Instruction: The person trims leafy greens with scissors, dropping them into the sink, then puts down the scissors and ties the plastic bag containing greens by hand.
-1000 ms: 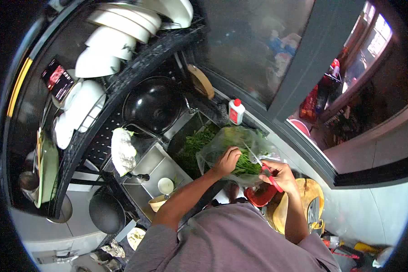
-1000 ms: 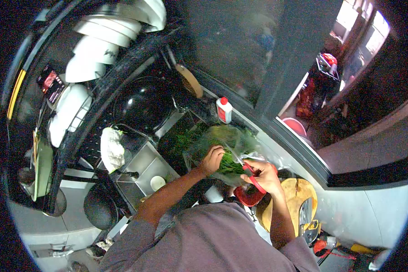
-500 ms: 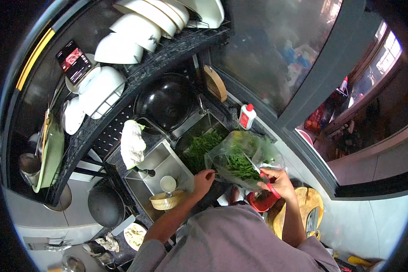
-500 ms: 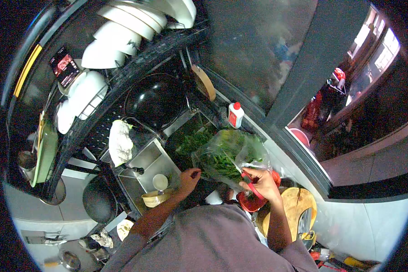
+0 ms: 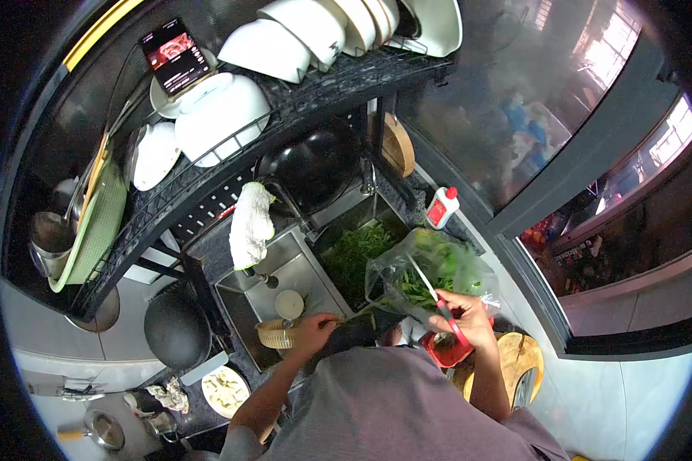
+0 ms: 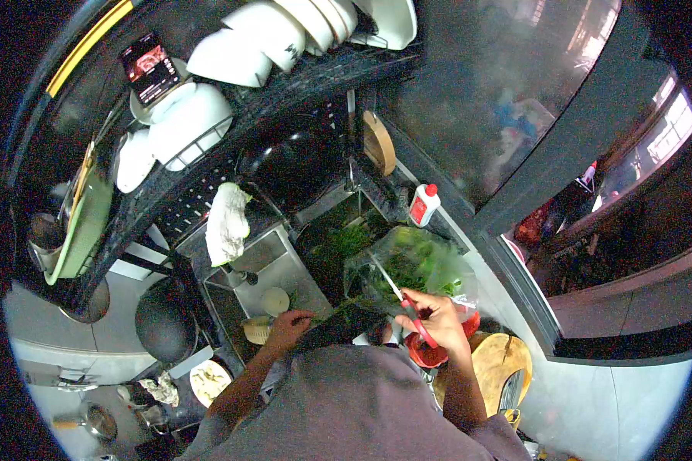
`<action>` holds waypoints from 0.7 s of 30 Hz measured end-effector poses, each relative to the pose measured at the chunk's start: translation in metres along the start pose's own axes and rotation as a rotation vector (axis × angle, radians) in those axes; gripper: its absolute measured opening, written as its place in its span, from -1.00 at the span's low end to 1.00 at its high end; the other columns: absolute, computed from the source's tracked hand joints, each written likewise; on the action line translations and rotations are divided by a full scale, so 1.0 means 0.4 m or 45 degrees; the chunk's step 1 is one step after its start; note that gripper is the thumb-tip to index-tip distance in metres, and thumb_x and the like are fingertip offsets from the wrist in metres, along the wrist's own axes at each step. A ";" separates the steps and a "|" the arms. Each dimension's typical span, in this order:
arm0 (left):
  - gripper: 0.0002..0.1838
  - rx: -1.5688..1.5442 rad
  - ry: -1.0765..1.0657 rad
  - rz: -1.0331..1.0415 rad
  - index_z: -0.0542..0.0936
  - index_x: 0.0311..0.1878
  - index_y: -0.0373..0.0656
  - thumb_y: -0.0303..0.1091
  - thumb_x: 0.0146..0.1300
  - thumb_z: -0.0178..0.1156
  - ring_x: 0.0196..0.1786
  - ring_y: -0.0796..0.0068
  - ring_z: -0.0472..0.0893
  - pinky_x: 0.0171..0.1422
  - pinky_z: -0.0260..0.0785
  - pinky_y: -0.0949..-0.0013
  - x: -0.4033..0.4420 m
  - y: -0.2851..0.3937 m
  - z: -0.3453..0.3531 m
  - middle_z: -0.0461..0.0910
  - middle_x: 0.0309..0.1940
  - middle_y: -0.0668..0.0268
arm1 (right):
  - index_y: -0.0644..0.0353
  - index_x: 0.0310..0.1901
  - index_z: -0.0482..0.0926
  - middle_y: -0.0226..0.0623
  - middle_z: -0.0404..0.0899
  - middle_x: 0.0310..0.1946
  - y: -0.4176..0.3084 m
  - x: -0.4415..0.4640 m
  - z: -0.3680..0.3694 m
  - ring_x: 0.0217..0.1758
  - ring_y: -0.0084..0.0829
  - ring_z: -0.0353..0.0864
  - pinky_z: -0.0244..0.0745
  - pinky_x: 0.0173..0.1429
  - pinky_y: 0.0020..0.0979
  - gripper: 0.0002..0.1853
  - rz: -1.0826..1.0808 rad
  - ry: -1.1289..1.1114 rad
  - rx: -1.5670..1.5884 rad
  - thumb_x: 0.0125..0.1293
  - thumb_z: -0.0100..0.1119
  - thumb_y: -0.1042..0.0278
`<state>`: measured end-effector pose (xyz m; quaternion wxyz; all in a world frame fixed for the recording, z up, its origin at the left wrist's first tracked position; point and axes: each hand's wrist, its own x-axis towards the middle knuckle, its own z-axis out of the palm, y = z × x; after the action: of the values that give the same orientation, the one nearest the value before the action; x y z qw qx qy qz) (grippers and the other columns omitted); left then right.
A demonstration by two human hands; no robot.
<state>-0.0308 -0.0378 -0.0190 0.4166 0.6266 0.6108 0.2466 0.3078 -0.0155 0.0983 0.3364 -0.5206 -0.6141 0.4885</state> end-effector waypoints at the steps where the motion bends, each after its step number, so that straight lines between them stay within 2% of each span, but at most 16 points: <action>1: -0.79 -0.369 -0.023 -0.225 0.63 -0.14 -0.25 -0.35 0.27 0.13 -0.36 0.42 0.50 -0.19 0.35 0.39 -0.015 -0.011 -0.027 0.57 -0.37 0.28 | 0.25 0.05 0.56 -0.43 0.63 -0.34 0.021 0.011 0.010 -0.31 -0.73 0.46 0.41 -0.18 -0.60 -0.45 -0.122 0.044 -0.020 -0.04 0.49 0.41; 2: -0.79 -0.737 -0.047 -0.460 0.61 -0.13 -0.27 -0.35 0.29 0.13 -0.38 0.51 0.46 -0.20 0.32 0.44 -0.036 -0.015 -0.043 0.55 -0.38 0.34 | 0.25 0.06 0.55 -0.44 0.62 -0.38 0.032 0.009 0.018 -0.33 -0.73 0.45 0.41 -0.19 -0.60 -0.44 -0.068 0.045 0.000 -0.05 0.49 0.41; 3: -0.79 -0.740 -0.051 -0.482 0.61 -0.13 -0.27 -0.35 0.29 0.13 -0.38 0.51 0.46 -0.20 0.32 0.44 -0.049 -0.010 -0.053 0.55 -0.38 0.34 | 0.27 0.06 0.55 -0.46 0.60 -0.43 0.018 0.015 0.027 -0.36 -0.73 0.44 0.40 -0.20 -0.59 -0.44 -0.040 0.031 -0.002 -0.05 0.49 0.41; 5: -0.79 -1.075 0.123 -0.261 0.57 -0.08 -0.29 -0.37 0.31 0.12 -0.39 0.62 0.40 -0.22 0.26 0.52 -0.046 0.019 -0.072 0.50 -0.40 0.41 | 0.29 0.06 0.54 -0.51 0.55 -0.52 -0.005 0.025 0.045 -0.42 -0.75 0.40 0.36 -0.28 -0.62 -0.44 -0.004 -0.012 0.020 -0.03 0.49 0.42; 6: -0.80 -1.185 0.165 -0.290 0.54 -0.05 -0.29 -0.43 0.31 0.11 -0.39 0.62 0.41 -0.24 0.26 0.52 -0.043 0.051 -0.080 0.51 -0.40 0.40 | 0.30 0.07 0.53 -0.52 0.56 -0.51 -0.009 0.033 0.058 -0.42 -0.76 0.40 0.35 -0.30 -0.63 -0.44 -0.001 -0.044 0.025 -0.02 0.48 0.43; 7: -0.80 -1.192 0.167 -0.303 0.54 -0.05 -0.29 -0.43 0.31 0.11 -0.39 0.62 0.41 -0.24 0.26 0.52 -0.035 0.054 -0.077 0.51 -0.40 0.40 | 0.30 0.08 0.53 -0.53 0.56 -0.50 -0.014 0.036 0.072 -0.42 -0.77 0.39 0.34 -0.32 -0.65 -0.44 0.003 -0.079 0.027 -0.01 0.47 0.44; 9: -0.82 -1.247 0.274 -0.104 0.55 -0.07 -0.28 -0.44 0.30 0.13 -0.40 0.63 0.40 -0.26 0.25 0.52 -0.023 0.055 -0.068 0.51 -0.42 0.42 | 0.30 0.09 0.52 -0.53 0.56 -0.48 -0.037 0.040 0.109 -0.42 -0.77 0.39 0.34 -0.32 -0.65 -0.43 -0.008 -0.078 0.070 -0.01 0.47 0.45; 11: -0.81 -1.240 0.357 -0.160 0.55 -0.06 -0.28 -0.46 0.29 0.14 -0.41 0.64 0.40 -0.28 0.25 0.56 -0.019 0.054 -0.058 0.51 -0.42 0.44 | 0.32 0.11 0.49 -0.50 0.58 -0.41 -0.042 0.040 0.137 -0.41 -0.76 0.41 0.37 -0.31 -0.64 -0.40 -0.059 -0.071 0.145 -0.02 0.48 0.47; 14: -0.83 -1.167 0.414 -0.156 0.58 -0.09 -0.29 -0.45 0.29 0.15 -0.42 0.66 0.43 -0.30 0.27 0.59 -0.017 0.049 -0.046 0.54 -0.41 0.45 | 0.33 0.11 0.49 -0.46 0.62 -0.34 -0.057 0.035 0.167 -0.34 -0.76 0.48 0.42 -0.28 -0.62 -0.39 -0.044 -0.067 0.053 -0.04 0.49 0.46; 16: -0.86 -0.667 0.678 0.092 0.60 -0.14 -0.28 -0.47 0.28 0.15 -0.43 0.65 0.46 -0.33 0.32 0.55 -0.010 0.068 -0.035 0.55 -0.43 0.40 | 0.31 0.10 0.51 -0.38 0.66 -0.27 -0.069 0.030 0.186 -0.27 -0.73 0.53 0.46 -0.22 -0.58 -0.38 -0.131 -0.009 0.056 -0.07 0.51 0.43; 17: -0.86 -0.669 0.665 0.091 0.60 -0.14 -0.28 -0.47 0.28 0.15 -0.43 0.65 0.46 -0.33 0.32 0.55 -0.010 0.078 -0.035 0.55 -0.43 0.40 | 0.26 0.09 0.53 -0.30 0.68 -0.27 -0.049 0.027 0.187 -0.27 -0.68 0.57 0.49 -0.20 -0.55 -0.39 -0.112 -0.003 -0.090 -0.08 0.51 0.39; 19: -0.87 -0.142 0.807 0.243 0.62 -0.17 -0.26 -0.50 0.26 0.14 -0.47 0.58 0.50 -0.35 0.36 0.49 -0.013 0.132 -0.058 0.56 -0.44 0.30 | 0.21 0.06 0.55 -0.27 0.68 -0.33 -0.078 0.018 0.193 -0.35 -0.60 0.60 0.51 -0.21 -0.53 -0.41 0.057 -0.012 -0.205 -0.07 0.50 0.30; 21: -0.87 -0.102 0.819 0.289 0.62 -0.16 -0.25 -0.51 0.25 0.15 -0.47 0.53 0.51 -0.35 0.37 0.46 -0.005 0.129 -0.049 0.55 -0.44 0.26 | 0.21 0.05 0.56 -0.27 0.68 -0.35 -0.051 0.009 0.201 -0.38 -0.57 0.62 0.52 -0.22 -0.51 -0.42 0.019 0.013 -0.253 -0.07 0.49 0.27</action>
<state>-0.0181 -0.0306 0.0341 0.1968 0.5638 0.6272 0.4999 0.2264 -0.0316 0.0935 0.2825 -0.5585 -0.6539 0.4250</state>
